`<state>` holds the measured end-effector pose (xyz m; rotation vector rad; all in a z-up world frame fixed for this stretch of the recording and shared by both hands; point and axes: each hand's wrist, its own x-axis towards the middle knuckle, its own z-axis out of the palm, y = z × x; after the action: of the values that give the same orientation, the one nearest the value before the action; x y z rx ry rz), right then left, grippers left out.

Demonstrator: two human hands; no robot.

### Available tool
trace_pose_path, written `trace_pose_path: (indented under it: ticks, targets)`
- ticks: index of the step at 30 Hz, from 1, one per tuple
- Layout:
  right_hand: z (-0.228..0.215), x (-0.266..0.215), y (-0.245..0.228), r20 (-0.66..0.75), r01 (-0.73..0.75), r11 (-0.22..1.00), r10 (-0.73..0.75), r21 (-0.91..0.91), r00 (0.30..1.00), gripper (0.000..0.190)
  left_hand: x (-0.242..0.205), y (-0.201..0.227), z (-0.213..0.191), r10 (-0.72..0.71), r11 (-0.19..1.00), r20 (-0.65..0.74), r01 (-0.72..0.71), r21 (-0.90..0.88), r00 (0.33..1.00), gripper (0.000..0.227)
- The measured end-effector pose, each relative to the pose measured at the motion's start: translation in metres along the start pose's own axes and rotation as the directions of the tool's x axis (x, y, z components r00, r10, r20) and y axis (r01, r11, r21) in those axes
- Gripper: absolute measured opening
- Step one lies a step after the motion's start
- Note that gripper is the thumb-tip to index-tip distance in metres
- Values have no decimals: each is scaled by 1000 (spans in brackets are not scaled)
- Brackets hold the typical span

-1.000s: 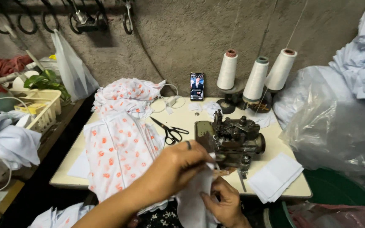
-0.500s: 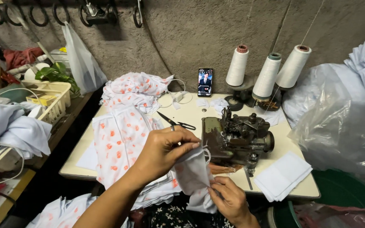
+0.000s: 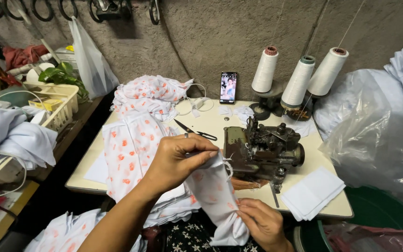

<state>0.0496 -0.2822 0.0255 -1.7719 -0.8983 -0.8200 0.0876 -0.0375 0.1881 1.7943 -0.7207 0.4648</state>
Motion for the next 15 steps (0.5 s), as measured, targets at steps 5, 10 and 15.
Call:
trace_pose_path:
  ticks: [5,10,15]
  targets:
    - [2,6,0,26,-14,998,16,-63,1000,12,8,13,2,134,989,49,-137,54,990,11]
    - [16,-4,16,57,-12,976,25,-218,998,13,16,18,11,361,905,147,-384,184,921,11]
    - [15,12,11,-53,-76,996,73,-54,996,8,23,23,2,431,856,204,-470,216,879,15]
